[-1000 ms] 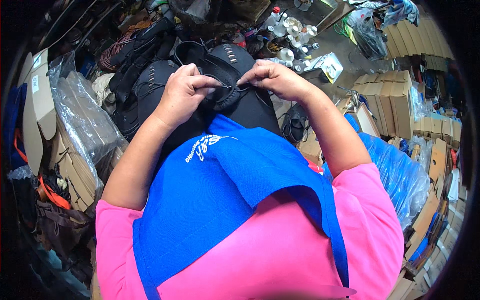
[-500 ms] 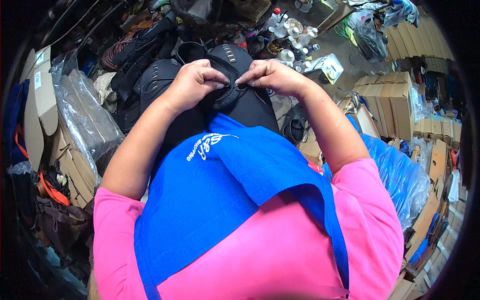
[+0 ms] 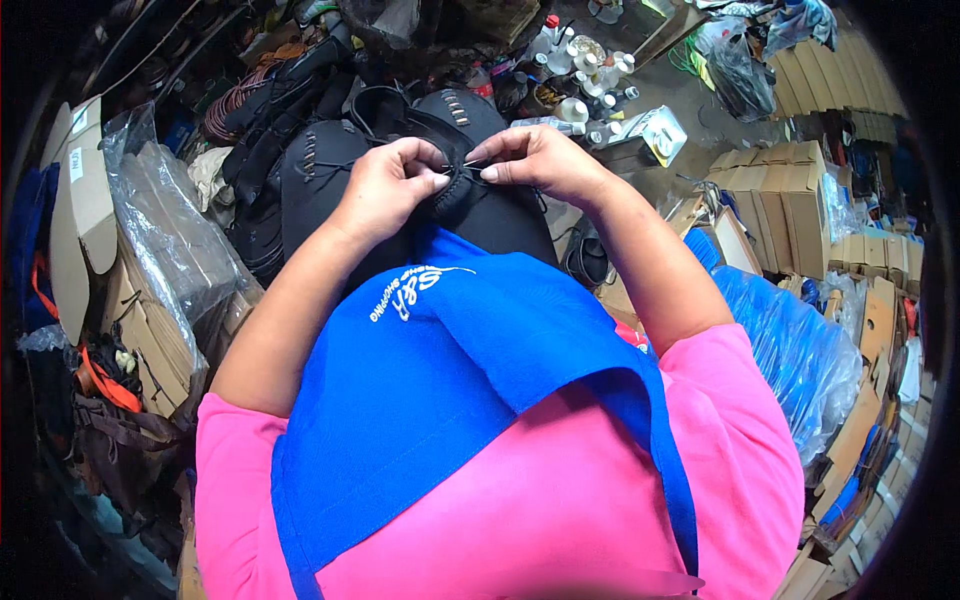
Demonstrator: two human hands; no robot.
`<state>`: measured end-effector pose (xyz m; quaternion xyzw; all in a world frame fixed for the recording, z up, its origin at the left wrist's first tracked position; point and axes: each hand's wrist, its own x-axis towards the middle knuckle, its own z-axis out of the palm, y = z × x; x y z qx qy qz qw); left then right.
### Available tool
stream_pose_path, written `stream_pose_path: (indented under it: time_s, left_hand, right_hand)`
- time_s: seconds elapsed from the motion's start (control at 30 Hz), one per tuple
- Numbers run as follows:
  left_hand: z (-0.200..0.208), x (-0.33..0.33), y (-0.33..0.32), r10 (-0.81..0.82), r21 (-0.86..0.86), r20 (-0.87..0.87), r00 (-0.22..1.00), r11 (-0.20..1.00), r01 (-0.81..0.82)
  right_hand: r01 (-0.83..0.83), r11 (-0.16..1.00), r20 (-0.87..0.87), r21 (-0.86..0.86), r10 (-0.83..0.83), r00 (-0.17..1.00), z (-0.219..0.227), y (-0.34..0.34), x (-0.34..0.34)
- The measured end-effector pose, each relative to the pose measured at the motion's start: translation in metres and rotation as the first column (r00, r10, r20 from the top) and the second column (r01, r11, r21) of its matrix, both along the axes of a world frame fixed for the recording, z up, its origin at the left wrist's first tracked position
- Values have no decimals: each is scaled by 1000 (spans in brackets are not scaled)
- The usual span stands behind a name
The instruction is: Manually stitch or thread components of a black shoe using a needle and thread.
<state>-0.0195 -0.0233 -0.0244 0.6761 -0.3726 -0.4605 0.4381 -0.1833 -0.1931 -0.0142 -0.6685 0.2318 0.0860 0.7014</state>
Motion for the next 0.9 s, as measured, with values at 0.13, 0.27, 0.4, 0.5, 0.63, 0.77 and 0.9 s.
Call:
stream_pose_path:
  time_s: [0.13,0.27,0.4,0.5,0.63,0.77,0.9]
  left_hand:
    - [1,-3,-4,-11,7,27,1000,1000,11]
    - [31,-3,-9,-158,41,377,912,987,154]
    - [31,13,-5,-161,-124,619,769,946,299]
    - [29,18,8,-173,-75,584,793,961,265]
    - [31,12,9,-196,-28,575,795,966,258]
    - [35,7,-1,-195,29,469,862,978,205]
    - [32,6,-6,-264,-6,562,784,946,323]
  right_hand:
    - [26,997,35,-75,-23,999,5,8,4]
    - [-32,978,-43,-205,24,999,17,7,13]
    - [-76,962,-11,-263,75,997,14,-3,12]
    - [31,992,47,-124,-26,999,6,-15,-7]
    - [186,976,71,-115,-178,981,9,1,-24]
    - [20,822,68,-569,23,997,6,20,-55]
    - [101,862,115,-497,-50,992,26,23,-61]
